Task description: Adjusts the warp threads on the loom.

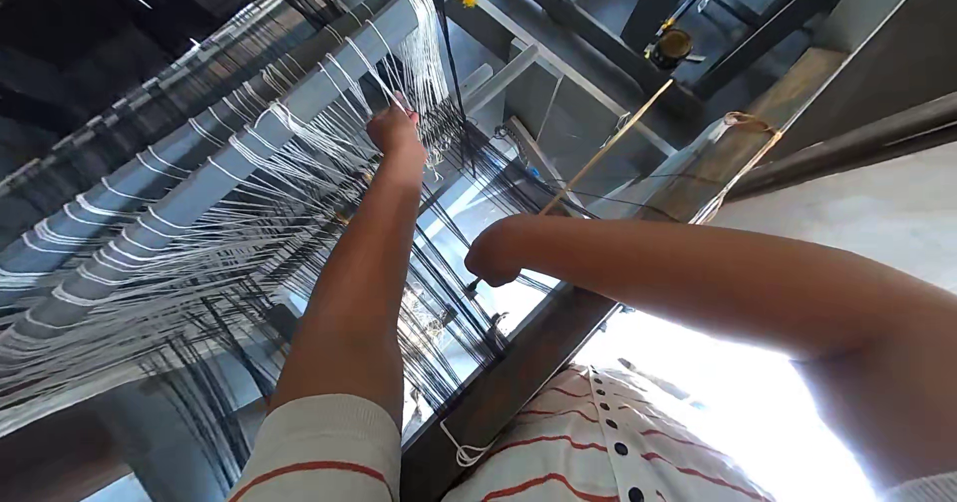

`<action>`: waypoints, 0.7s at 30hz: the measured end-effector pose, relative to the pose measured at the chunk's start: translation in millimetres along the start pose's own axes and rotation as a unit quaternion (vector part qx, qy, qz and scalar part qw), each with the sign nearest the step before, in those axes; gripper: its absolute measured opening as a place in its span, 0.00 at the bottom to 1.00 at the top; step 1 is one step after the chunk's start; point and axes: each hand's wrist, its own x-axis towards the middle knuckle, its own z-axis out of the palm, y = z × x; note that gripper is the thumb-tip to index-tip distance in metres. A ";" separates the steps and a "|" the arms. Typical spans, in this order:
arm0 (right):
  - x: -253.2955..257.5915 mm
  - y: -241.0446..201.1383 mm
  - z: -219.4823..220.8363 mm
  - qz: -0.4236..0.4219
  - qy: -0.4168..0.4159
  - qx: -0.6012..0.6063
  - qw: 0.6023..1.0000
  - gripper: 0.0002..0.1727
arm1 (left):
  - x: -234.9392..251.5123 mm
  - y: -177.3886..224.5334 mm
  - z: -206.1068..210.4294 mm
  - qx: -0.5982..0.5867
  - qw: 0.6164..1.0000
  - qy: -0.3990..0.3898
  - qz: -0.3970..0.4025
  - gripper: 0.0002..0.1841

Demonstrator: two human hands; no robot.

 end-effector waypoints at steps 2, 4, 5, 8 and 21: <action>-0.2 -1.3 -1.1 0.001 -0.005 -0.002 1.000 0.12 | 4.2 -0.3 0.4 0.003 1.000 0.006 -0.001 0.13; 0.1 -2.5 -2.0 0.002 -0.008 -0.008 1.000 0.12 | 4.1 -0.9 -0.2 -0.002 1.000 0.017 0.002 0.10; -0.1 -2.8 -2.2 0.002 -0.007 -0.008 1.000 0.12 | 2.0 -1.6 -2.1 -0.005 1.000 0.015 0.004 0.10; -1.2 -2.4 -1.9 0.004 -0.002 -0.011 1.000 0.12 | -6.9 -7.8 -10.9 -0.016 1.000 0.002 0.023 0.12; -5.4 0.1 0.8 0.011 0.029 0.015 0.999 0.12 | -57.1 -12.1 -69.5 -0.023 0.996 -0.056 0.071 0.14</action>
